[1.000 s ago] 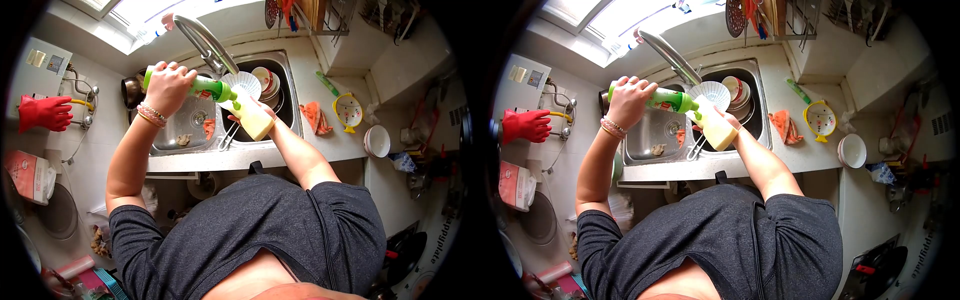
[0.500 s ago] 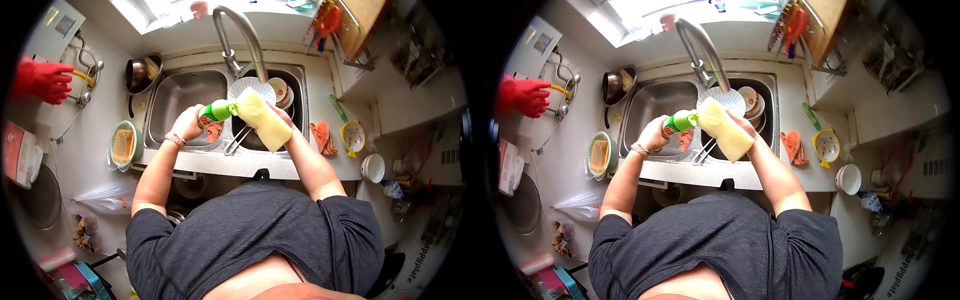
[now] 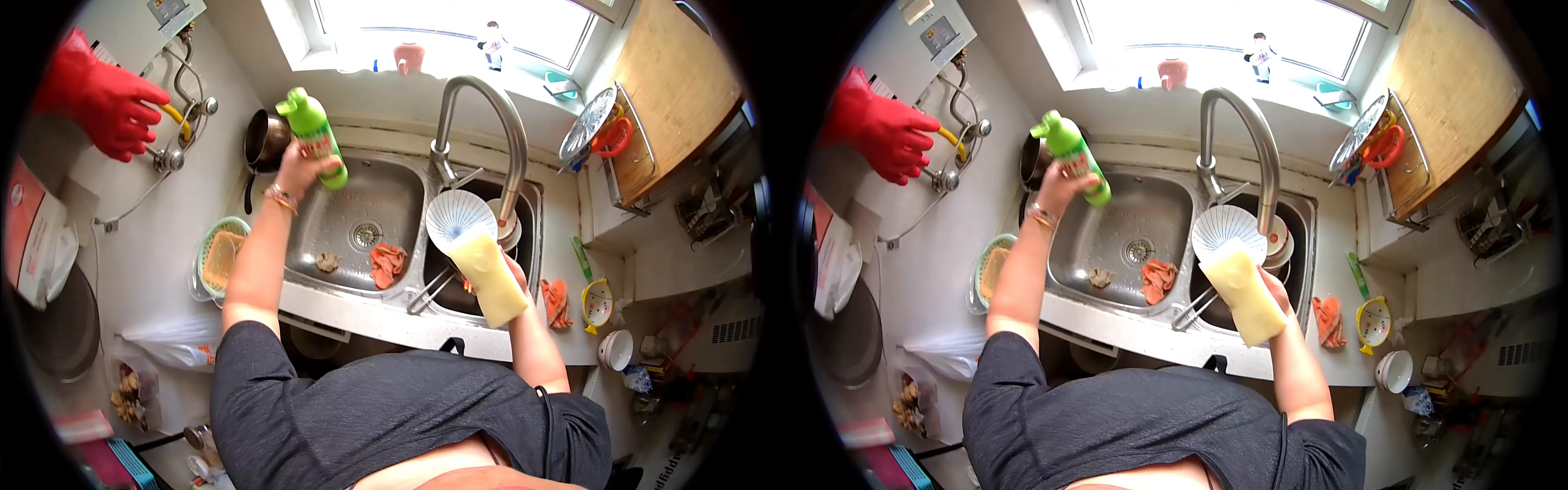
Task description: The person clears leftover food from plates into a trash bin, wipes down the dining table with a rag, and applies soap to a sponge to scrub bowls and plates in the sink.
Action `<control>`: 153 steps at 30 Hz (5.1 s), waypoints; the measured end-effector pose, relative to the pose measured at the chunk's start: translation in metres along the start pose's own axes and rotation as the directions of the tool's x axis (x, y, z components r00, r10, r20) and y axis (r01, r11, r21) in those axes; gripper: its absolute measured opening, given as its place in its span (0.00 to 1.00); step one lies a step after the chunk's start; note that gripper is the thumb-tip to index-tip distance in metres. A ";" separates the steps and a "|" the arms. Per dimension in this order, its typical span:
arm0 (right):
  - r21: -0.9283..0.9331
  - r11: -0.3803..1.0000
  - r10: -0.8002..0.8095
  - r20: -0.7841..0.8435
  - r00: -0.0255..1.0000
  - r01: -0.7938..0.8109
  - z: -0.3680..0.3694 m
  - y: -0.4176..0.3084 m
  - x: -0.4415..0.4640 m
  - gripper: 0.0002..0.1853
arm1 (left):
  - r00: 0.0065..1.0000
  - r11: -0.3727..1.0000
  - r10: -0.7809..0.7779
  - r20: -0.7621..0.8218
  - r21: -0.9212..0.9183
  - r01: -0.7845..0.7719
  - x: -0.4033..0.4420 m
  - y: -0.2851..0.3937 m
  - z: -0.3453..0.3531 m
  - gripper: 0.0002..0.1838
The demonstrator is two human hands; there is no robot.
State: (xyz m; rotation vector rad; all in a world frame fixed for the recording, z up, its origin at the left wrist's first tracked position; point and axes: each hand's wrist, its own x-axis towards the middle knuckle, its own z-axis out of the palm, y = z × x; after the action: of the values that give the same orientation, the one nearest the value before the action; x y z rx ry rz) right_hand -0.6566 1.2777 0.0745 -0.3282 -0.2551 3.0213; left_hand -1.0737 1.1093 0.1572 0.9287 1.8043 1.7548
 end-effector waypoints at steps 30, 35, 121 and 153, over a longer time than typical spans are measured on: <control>-0.046 0.943 -0.324 -0.353 0.878 0.330 -0.037 -0.014 0.024 0.25 | 0.743 0.765 0.237 -0.626 0.592 0.254 0.354 -0.074 -0.097 0.42; -0.538 0.841 -0.379 -0.509 0.773 0.058 -0.071 -0.055 0.063 0.24 | 0.752 0.882 0.421 -0.507 0.424 -0.208 0.205 -0.094 -0.012 0.11; -0.536 -0.843 -0.140 0.293 0.946 0.042 -0.006 0.034 0.026 0.18 | 0.874 0.593 -0.373 0.311 -0.645 0.482 -0.162 -0.073 0.234 0.36; -0.912 -0.381 0.157 0.100 0.983 0.154 -0.047 -0.002 0.018 0.38 | 0.878 0.508 -0.381 0.288 -0.729 0.460 -0.177 -0.108 0.226 0.35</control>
State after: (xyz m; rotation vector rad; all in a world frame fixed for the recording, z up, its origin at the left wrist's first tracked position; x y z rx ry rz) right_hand -0.6634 1.2891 0.0264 -0.0156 -2.8761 1.5943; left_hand -0.8075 1.1377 0.0077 0.1528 0.8690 1.8295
